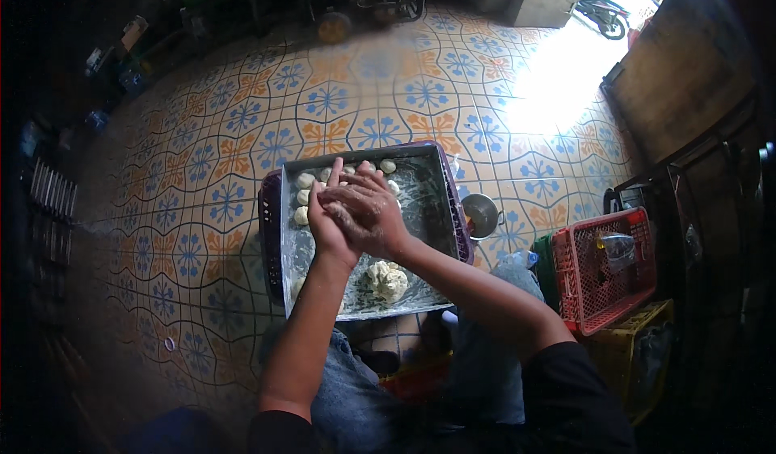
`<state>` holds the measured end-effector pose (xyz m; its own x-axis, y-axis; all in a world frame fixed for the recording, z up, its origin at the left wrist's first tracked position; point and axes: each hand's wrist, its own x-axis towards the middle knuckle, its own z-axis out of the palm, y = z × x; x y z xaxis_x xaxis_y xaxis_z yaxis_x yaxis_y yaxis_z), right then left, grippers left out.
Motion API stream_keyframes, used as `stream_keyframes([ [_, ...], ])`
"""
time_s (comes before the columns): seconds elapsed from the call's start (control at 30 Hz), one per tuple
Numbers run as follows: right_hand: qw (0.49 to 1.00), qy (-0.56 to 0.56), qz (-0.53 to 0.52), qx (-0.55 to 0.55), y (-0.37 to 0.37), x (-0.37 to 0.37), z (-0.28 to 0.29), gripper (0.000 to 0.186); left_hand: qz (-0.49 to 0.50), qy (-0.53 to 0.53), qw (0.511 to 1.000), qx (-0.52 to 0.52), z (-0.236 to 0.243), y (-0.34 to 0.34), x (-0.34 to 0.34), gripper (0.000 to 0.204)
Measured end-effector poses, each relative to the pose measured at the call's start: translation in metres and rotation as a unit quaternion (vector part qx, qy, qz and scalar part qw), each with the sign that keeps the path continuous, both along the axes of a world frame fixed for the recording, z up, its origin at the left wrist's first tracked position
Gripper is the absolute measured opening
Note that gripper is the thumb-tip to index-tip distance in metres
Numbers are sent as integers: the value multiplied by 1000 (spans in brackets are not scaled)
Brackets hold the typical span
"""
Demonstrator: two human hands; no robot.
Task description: The person picks up pieces of dough from a tray and rolls them into balls between their palms before placing them back onto the tray.
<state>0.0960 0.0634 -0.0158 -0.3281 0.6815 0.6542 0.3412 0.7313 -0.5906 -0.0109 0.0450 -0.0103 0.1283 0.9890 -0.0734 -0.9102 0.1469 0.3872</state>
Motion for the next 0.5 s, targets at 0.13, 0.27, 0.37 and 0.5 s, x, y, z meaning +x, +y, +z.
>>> stream_keyframes([
  [0.13,983,78,-127,-108,30,3,-10,33,49,25,987,-153,-17,-13,35,51],
  [0.27,992,-3,113,-52,-15,-22,-5,49,67,151,967,195,-106,10,-4,51],
  [0.37,988,-71,118,68,-3,2,-8,52,-41,78,996,15,-46,-8,2,45],
  [0.5,991,-21,-111,-76,40,32,-9,42,21,112,964,-241,-23,-10,17,32],
])
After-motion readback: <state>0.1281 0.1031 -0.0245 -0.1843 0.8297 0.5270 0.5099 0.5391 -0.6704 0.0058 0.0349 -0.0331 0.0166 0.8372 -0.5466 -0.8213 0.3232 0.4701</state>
